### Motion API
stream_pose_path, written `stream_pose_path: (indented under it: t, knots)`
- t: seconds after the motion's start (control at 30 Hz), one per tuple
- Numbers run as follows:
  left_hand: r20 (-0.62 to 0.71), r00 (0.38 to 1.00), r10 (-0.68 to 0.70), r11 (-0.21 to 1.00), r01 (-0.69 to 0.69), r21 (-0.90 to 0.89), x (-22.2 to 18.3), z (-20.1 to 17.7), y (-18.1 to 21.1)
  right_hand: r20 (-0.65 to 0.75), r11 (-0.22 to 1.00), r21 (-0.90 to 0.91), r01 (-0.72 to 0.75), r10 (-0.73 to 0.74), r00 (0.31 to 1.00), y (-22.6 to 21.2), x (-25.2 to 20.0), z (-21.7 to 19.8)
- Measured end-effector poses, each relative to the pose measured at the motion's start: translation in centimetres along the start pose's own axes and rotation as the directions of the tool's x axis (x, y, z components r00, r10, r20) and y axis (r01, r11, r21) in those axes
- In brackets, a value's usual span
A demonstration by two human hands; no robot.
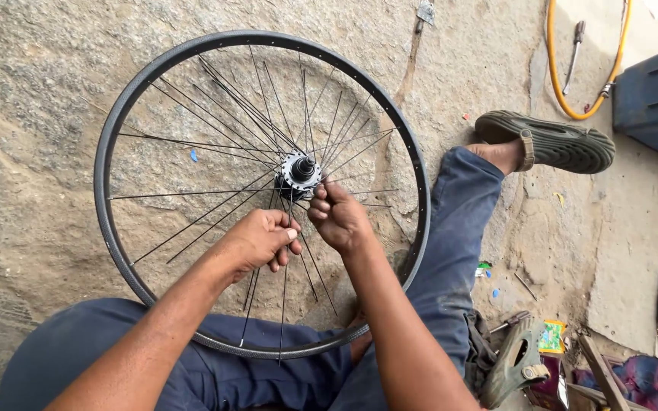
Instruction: Replacing or installing spokes in a bicycle wheel rim.
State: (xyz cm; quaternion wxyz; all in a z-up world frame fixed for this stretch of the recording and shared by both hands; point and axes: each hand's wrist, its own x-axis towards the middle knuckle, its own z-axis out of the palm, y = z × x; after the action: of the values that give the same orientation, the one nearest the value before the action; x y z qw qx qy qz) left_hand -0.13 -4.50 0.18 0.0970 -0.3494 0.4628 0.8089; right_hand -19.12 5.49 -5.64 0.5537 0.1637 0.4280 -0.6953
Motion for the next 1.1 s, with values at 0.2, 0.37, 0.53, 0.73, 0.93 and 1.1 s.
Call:
stream_pose_path:
  t: [0.2,0.37,0.53,0.73,0.93,1.1]
  knots:
    - [0.044,0.999,-0.008,0.997,0.011,-0.074,0.1,0.1,0.0,-0.086,0.990,0.112,0.091,-0.081,0.993,-1.0,3.1,0.0]
    - [-0.012,0.999,0.030,0.998,-0.031,-0.049,0.1,1.3,-0.5,-0.359,0.971,0.127,0.200,-0.143,0.922,-1.9,3.7,-2.8]
    - [-0.054,0.996,0.068,0.998,-0.068,-0.009,-0.4,2.0,-0.5,-0.515,0.976,0.000,0.219,-0.188,0.836,-0.8,-1.6,-1.5]
    - [-0.077,0.994,0.077,0.997,-0.076,0.014,-0.5,2.5,-0.8,-0.554,0.877,0.296,0.379,-0.165,0.816,-1.7,-2.3,-4.6]
    - [-0.157,0.987,0.043,0.986,-0.016,0.164,-0.2,2.8,0.1,-0.379,0.940,0.154,0.305,-0.229,0.897,5.5,-11.6,-0.3]
    - [-0.094,0.991,0.092,0.992,-0.100,-0.077,1.2,3.0,-2.2,0.530,-0.232,-0.847,0.478,-0.427,0.732,9.7,-19.1,4.8]
